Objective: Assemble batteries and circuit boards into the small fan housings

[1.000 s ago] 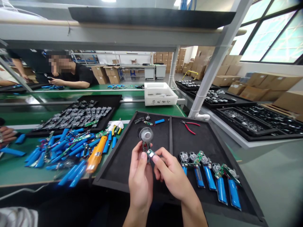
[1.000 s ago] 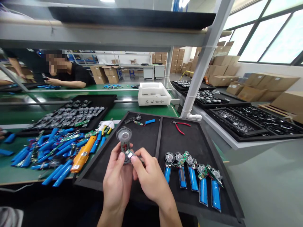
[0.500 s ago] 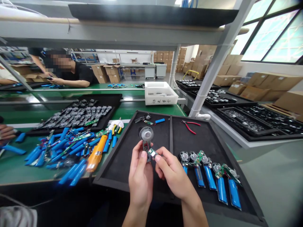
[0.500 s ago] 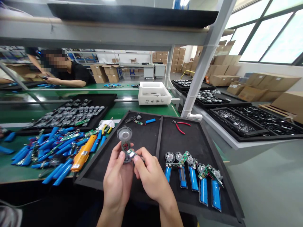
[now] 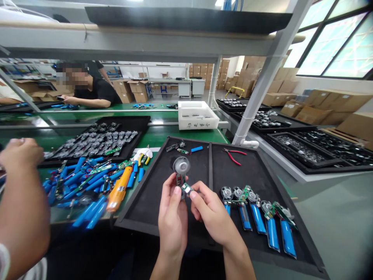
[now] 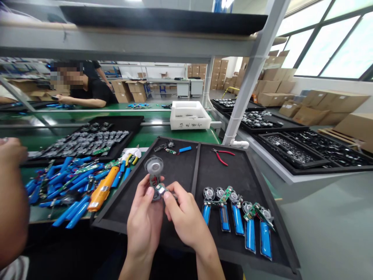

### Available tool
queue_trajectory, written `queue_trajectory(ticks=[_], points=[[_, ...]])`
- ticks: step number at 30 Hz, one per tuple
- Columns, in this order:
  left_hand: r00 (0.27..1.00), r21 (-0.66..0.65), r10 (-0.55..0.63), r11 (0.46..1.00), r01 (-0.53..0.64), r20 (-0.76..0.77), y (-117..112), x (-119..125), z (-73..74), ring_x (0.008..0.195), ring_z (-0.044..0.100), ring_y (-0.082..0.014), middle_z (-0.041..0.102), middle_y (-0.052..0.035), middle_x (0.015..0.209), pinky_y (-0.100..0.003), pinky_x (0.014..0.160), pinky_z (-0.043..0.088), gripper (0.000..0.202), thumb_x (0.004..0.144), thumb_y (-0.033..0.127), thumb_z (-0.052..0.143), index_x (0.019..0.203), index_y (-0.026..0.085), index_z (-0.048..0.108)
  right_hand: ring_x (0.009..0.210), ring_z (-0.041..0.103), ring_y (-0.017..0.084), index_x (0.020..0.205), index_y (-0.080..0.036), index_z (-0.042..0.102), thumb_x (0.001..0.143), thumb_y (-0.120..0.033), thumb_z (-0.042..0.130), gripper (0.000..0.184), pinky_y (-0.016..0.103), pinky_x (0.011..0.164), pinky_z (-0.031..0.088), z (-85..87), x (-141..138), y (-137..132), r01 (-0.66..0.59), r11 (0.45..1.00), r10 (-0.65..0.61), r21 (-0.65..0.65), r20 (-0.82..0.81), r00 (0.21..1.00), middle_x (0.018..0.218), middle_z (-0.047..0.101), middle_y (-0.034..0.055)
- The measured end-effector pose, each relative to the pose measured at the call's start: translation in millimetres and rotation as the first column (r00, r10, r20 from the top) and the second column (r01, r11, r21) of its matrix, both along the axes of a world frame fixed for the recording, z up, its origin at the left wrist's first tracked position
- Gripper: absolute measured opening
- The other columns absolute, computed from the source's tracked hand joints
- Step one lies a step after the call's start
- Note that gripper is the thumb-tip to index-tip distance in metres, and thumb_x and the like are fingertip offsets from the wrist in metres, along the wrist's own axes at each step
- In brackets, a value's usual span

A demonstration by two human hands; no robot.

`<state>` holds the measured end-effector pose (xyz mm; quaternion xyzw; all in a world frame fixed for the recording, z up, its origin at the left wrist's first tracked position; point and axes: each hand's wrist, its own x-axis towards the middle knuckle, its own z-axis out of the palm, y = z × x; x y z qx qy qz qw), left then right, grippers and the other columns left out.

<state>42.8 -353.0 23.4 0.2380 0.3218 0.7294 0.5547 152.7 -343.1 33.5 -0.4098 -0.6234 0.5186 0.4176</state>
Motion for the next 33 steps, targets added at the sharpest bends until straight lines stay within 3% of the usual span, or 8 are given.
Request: queue_trajectory(ticks=[33], points=[[0.999,-0.020,-0.040,0.999,0.040,0.006,3.7,-3.9,-1.6,0.127,0.059,-0.0240,0.067,-0.0086,0.128,-0.034,0.108,0.046,0.038,0.095,0.034,0.065,0.132,0.028,0.060,0.055,0.045,0.010,0.101,-0.021,0.056,0.107,-0.048,0.044,0.030,0.023,0.056,0.035,-2.5,-6.6,1.0,0.008,1.000,-0.009,-0.021,-0.047,0.999,0.060,0.051,-0.0066]])
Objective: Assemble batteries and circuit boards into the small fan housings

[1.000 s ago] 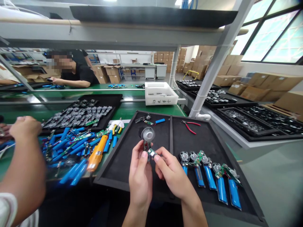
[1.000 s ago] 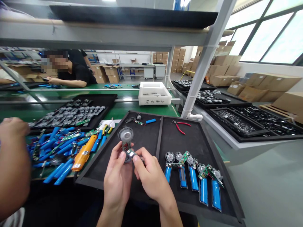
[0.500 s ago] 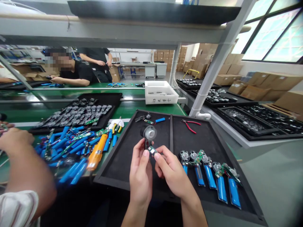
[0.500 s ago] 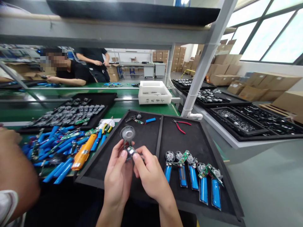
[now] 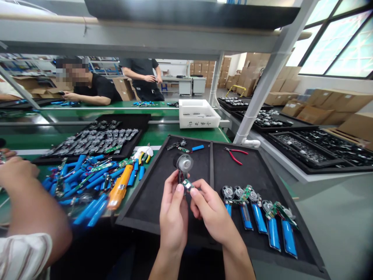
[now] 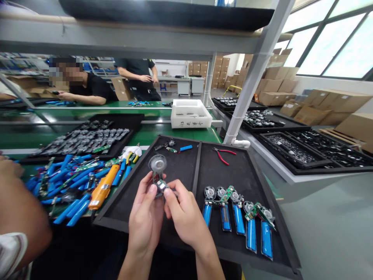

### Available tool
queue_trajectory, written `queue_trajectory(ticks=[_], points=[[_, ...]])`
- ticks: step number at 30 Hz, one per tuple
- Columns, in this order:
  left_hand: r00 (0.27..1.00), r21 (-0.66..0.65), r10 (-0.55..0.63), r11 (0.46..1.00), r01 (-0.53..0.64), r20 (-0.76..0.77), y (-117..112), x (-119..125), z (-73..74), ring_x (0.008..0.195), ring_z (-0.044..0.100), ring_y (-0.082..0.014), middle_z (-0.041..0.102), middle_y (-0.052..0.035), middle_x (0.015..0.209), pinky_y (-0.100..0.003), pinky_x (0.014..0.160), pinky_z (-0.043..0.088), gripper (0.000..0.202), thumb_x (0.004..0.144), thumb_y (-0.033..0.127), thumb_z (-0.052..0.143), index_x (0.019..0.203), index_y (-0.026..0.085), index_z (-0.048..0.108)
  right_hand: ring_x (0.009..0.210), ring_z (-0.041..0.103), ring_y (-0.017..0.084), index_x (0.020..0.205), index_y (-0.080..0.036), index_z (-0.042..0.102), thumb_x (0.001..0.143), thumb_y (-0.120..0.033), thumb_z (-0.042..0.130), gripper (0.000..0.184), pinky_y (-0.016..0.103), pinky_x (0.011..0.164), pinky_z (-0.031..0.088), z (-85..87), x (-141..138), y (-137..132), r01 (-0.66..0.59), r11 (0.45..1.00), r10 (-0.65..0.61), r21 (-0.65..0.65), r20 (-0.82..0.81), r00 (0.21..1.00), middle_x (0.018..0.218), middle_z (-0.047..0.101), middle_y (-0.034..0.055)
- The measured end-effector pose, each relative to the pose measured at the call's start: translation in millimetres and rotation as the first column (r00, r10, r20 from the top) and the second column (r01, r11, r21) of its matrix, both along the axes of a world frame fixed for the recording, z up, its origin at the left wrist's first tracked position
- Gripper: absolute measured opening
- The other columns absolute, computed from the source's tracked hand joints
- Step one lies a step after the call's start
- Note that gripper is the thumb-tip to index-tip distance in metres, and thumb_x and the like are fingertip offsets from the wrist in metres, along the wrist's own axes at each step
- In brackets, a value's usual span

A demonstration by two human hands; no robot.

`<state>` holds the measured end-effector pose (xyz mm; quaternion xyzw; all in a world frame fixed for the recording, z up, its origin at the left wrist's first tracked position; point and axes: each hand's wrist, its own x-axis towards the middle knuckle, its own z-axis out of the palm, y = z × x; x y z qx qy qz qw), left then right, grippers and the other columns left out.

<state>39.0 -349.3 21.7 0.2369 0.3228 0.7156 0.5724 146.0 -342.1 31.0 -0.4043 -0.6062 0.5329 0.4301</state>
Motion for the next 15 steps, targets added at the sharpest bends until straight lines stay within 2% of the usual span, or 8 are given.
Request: queue_trajectory(ticks=[5,10,15], points=[[0.998,0.043,0.067,0.997,-0.068,0.017,2.6,-3.4,1.0,0.129,0.056,-0.0197,0.063,-0.0067,0.136,-0.027,0.106,0.046,0.033,0.097,0.030,0.063,0.129,0.027,0.063,0.055,0.046,0.010,0.099,-0.021,0.054,0.108,-0.049,0.041,0.031,0.024,0.056,0.035,0.8,-0.4,-0.5,-0.032,0.999,0.032,0.002,0.022,0.999,0.059,0.052,-0.0068],[0.998,0.020,0.045,0.999,-0.046,0.031,0.8,-2.3,1.4,0.116,0.063,-0.0189,0.067,-0.0075,0.126,-0.028,0.097,0.051,0.034,0.097,0.032,0.062,0.131,0.028,0.062,0.056,0.047,0.011,0.100,-0.022,0.054,0.108,-0.049,0.041,0.032,0.024,0.056,0.035,0.4,-0.6,-0.9,-0.039,0.999,0.039,0.003,0.031,0.999,0.060,0.053,-0.0067],[0.998,0.026,0.066,0.997,-0.066,0.020,2.6,-2.2,0.2,0.123,0.060,-0.0190,0.067,-0.0078,0.128,-0.026,0.100,0.049,0.035,0.096,0.032,0.064,0.131,0.027,0.062,0.056,0.047,0.010,0.102,-0.021,0.055,0.108,-0.050,0.040,0.032,0.024,0.057,0.036,0.9,0.6,-0.2,-0.034,0.999,0.034,-0.011,0.040,0.999,0.061,0.053,-0.0067]])
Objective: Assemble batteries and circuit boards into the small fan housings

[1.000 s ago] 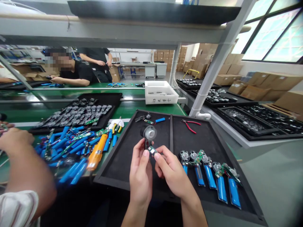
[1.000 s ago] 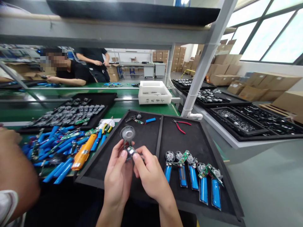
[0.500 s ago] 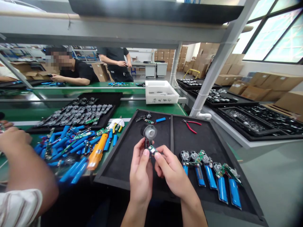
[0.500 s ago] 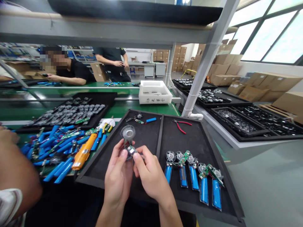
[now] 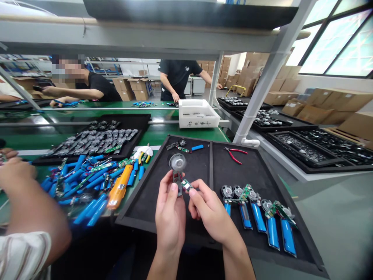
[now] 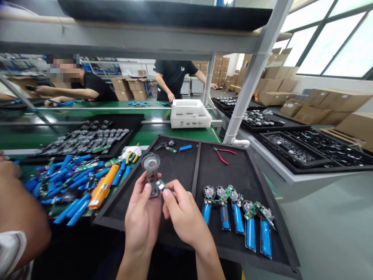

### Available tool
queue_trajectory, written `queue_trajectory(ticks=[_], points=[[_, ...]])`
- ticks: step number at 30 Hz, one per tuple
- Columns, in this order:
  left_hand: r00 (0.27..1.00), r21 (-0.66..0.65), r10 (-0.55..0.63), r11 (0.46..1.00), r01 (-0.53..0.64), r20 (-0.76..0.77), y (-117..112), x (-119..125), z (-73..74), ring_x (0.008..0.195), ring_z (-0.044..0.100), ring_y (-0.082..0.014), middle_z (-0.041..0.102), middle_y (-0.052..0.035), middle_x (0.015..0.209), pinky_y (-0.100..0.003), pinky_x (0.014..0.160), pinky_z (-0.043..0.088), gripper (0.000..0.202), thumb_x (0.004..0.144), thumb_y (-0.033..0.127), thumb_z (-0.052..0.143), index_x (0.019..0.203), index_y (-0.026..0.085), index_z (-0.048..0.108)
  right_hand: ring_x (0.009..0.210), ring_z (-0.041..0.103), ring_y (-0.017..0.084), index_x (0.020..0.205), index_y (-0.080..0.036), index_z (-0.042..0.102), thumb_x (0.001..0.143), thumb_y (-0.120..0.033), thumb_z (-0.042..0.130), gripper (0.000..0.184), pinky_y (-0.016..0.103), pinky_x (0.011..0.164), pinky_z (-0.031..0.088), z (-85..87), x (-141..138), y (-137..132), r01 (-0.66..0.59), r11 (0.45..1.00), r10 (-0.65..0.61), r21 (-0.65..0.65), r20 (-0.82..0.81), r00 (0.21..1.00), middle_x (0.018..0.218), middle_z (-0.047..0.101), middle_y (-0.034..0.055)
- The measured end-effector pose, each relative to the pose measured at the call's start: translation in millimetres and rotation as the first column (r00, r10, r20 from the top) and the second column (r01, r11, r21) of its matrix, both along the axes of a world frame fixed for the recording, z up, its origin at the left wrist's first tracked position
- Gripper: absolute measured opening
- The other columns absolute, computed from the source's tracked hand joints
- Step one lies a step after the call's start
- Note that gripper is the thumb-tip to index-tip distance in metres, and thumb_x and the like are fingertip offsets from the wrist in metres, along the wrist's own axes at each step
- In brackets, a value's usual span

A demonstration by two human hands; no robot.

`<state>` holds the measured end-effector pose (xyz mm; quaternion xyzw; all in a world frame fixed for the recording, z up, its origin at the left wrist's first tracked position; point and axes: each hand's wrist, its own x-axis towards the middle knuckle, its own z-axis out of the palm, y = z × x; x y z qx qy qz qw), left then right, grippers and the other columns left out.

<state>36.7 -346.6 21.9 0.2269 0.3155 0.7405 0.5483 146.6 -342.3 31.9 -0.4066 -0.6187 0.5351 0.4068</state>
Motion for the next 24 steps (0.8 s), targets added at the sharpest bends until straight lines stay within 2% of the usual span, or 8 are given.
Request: queue_trajectory(ticks=[5,9,12,14,17,19,22,24], points=[[0.999,-0.061,0.022,0.998,-0.024,-0.026,-10,-5,2.9,0.124,0.062,-0.0221,0.066,-0.0099,0.132,-0.030,0.100,0.051,0.042,0.094,0.035,0.066,0.135,0.026,0.060,0.057,0.050,0.010,0.105,-0.023,0.053,0.109,-0.047,0.038,0.029,0.023,0.060,0.038,9.5,-1,-12,-0.039,0.999,0.040,-0.012,0.053,0.998,0.061,0.054,-0.0073],[0.996,-0.267,0.079,0.960,-0.085,-0.032,-51,-19,-4.7,0.107,0.071,-0.0248,0.068,-0.0109,0.130,-0.037,0.095,0.057,0.054,0.089,0.041,0.072,0.140,0.029,0.057,0.070,0.056,0.014,0.110,-0.026,0.054,0.109,-0.048,0.036,0.028,0.026,0.070,0.041,10.9,-5,-44,-0.117,0.990,0.131,-0.078,0.207,0.970,0.067,0.062,-0.0048],[0.974,-0.455,0.208,0.861,-0.228,-0.094,-94,-29,-20.1,0.097,0.075,-0.0277,0.070,-0.0110,0.128,-0.039,0.090,0.060,0.069,0.079,0.048,0.080,0.141,0.030,0.056,0.081,0.059,0.018,0.115,-0.027,0.056,0.107,-0.052,0.038,0.031,0.028,0.074,0.041,-5.7,-16,-73,-0.230,0.953,0.277,-0.195,0.266,0.923,0.077,0.067,-0.0010],[0.940,-0.553,0.284,0.760,-0.341,-0.190,-119,-31,-30.8,0.100,0.074,-0.0302,0.069,-0.0104,0.131,-0.038,0.087,0.061,0.074,0.075,0.054,0.081,0.141,0.031,0.056,0.079,0.060,0.019,0.117,-0.026,0.056,0.105,-0.056,0.040,0.036,0.027,0.071,0.042,-24.5,-27,-90,-0.291,0.918,0.350,-0.268,0.209,0.913,0.079,0.068,0.0009],[0.902,-0.640,0.295,0.635,-0.432,-0.315,-143,-28,-44.5,0.109,0.071,-0.0303,0.064,-0.0074,0.138,-0.037,0.089,0.060,0.071,0.080,0.061,0.073,0.143,0.035,0.053,0.069,0.059,0.016,0.111,-0.023,0.056,0.104,-0.060,0.039,0.041,0.025,0.066,0.043,-54.1,-40,-109,-0.330,0.872,0.386,-0.361,0.091,0.918,0.075,0.066,0.0003],[0.888,-0.645,0.252,0.615,-0.453,-0.384,-150,-28,-52.9,0.115,0.068,-0.0293,0.062,-0.0056,0.140,-0.036,0.094,0.057,0.067,0.085,0.063,0.068,0.143,0.035,0.052,0.062,0.058,0.014,0.109,-0.022,0.055,0.105,-0.059,0.037,0.041,0.024,0.063,0.044,-69.0,-45,-115,-0.371,0.832,0.421,-0.413,0.034,0.907,0.069,0.063,-0.0014],[0.839,-0.583,0.182,0.643,-0.496,-0.513,-153,-33,-65.3,0.125,0.060,-0.0290,0.061,-0.0063,0.139,-0.036,0.103,0.051,0.063,0.087,0.063,0.064,0.139,0.030,0.054,0.055,0.056,0.012,0.109,-0.022,0.054,0.107,-0.056,0.035,0.039,0.022,0.060,0.044,-80.6,-48,-116,-0.431,0.781,0.471,-0.451,-0.027,0.882,0.061,0.058,-0.0045],[0.809,-0.550,0.154,0.661,-0.511,-0.567,-153,-37,-71.8,0.128,0.057,-0.0279,0.059,-0.0063,0.140,-0.036,0.108,0.046,0.059,0.089,0.061,0.063,0.137,0.028,0.054,0.053,0.053,0.011,0.108,-0.021,0.053,0.108,-0.053,0.035,0.036,0.021,0.058,0.043,-82.9,-48,-114,-0.430,0.775,0.469,-0.464,-0.034,0.883,0.059,0.056,-0.0057]])
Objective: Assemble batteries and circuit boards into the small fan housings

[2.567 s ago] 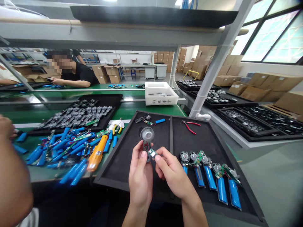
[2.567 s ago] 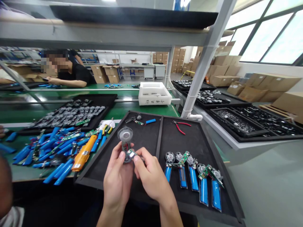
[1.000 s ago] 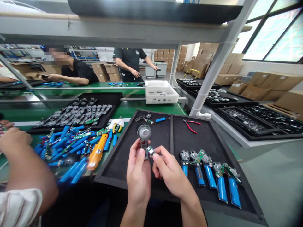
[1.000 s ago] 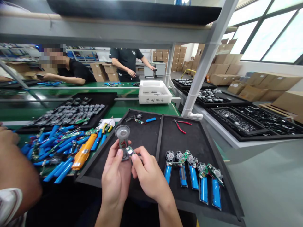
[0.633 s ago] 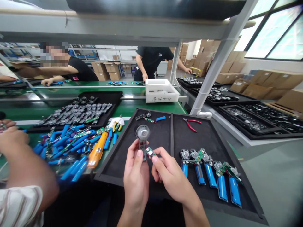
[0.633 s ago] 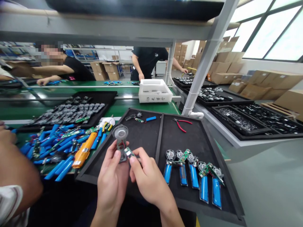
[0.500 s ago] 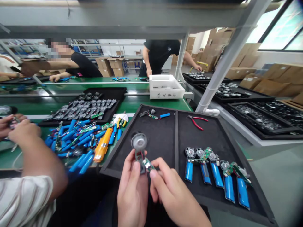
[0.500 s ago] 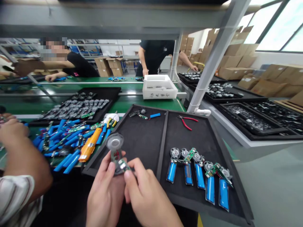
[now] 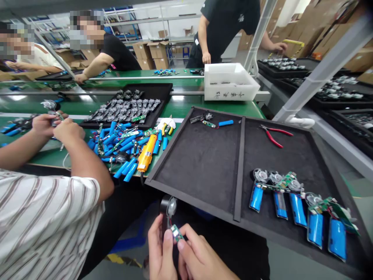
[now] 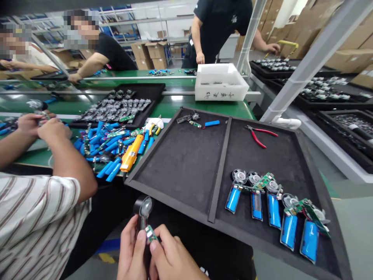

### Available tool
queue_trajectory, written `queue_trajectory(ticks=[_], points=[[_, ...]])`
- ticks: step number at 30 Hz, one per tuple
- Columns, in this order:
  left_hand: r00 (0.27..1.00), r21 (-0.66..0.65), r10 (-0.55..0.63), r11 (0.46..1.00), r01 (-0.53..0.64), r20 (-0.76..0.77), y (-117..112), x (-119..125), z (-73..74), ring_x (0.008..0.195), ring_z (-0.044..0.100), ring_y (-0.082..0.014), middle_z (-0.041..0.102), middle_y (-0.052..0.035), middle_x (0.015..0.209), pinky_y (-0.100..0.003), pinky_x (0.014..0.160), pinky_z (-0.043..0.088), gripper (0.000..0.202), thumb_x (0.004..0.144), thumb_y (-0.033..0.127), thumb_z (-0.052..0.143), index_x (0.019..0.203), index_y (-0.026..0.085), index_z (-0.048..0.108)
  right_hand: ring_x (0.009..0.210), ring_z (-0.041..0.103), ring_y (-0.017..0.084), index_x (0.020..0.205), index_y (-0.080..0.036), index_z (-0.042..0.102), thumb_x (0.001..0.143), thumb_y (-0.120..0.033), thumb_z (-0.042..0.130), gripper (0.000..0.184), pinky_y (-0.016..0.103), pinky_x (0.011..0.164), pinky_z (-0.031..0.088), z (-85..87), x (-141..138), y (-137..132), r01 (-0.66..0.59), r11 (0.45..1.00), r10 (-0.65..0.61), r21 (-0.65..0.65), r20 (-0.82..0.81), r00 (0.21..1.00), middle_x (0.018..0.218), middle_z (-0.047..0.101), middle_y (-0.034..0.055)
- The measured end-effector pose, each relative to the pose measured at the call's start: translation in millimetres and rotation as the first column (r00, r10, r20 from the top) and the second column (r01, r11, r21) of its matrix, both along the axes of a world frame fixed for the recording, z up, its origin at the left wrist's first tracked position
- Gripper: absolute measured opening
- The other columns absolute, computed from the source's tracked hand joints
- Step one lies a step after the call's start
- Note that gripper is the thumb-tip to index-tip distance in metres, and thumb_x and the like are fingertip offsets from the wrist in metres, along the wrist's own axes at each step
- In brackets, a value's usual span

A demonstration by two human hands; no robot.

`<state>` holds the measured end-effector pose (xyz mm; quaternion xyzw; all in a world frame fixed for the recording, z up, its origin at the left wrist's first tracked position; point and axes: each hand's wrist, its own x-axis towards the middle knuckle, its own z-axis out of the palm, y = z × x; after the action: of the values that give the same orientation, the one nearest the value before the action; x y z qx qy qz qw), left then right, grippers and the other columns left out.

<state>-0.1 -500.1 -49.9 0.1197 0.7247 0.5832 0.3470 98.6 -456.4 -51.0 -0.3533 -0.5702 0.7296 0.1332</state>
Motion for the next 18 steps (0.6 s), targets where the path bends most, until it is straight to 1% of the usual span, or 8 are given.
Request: queue_trajectory(ticks=[4,9,14,18], points=[[0.999,0.015,-0.028,0.999,0.028,-0.026,2.7,-1.9,-4.4,0.134,0.050,-0.0261,0.053,-0.0044,0.147,-0.035,0.111,0.039,0.053,0.093,0.058,0.059,0.137,0.029,0.052,0.053,0.052,0.011,0.107,-0.022,0.053,0.108,-0.050,0.035,0.034,0.020,0.057,0.042,-0.7,0.4,2.0,0.024,1.000,-0.024,0.002,0.020,1.000,0.060,0.056,-0.0058],[1.000,0.017,-0.022,1.000,0.022,-0.010,5.6,2.4,-2.0,0.134,0.050,-0.0268,0.053,-0.0063,0.146,-0.035,0.109,0.040,0.053,0.093,0.056,0.059,0.138,0.028,0.051,0.056,0.054,0.010,0.101,-0.022,0.052,0.108,-0.048,0.037,0.031,0.020,0.061,0.043,-3.1,2.7,1.9,0.038,0.999,-0.039,0.038,0.009,0.999,0.061,0.058,-0.0053],[0.999,0.027,-0.027,0.999,0.027,-0.031,5.5,1.8,-3.4,0.132,0.052,-0.0267,0.055,-0.0072,0.142,-0.036,0.109,0.041,0.054,0.093,0.056,0.059,0.137,0.027,0.051,0.054,0.053,0.010,0.099,-0.023,0.051,0.109,-0.046,0.035,0.029,0.018,0.057,0.044,-1.6,3.9,3.8,0.040,0.999,-0.040,0.026,-0.003,0.999,0.060,0.056,-0.0063],[0.999,0.029,-0.034,0.999,0.035,-0.036,4.6,0.4,-5.4,0.133,0.051,-0.0276,0.053,-0.0078,0.145,-0.038,0.110,0.039,0.055,0.093,0.056,0.059,0.138,0.026,0.050,0.055,0.053,0.009,0.099,-0.022,0.050,0.109,-0.044,0.036,0.028,0.017,0.055,0.043,2.7,3.6,5.5,0.044,0.999,-0.044,0.004,-0.019,0.999,0.062,0.054,-0.0063]])
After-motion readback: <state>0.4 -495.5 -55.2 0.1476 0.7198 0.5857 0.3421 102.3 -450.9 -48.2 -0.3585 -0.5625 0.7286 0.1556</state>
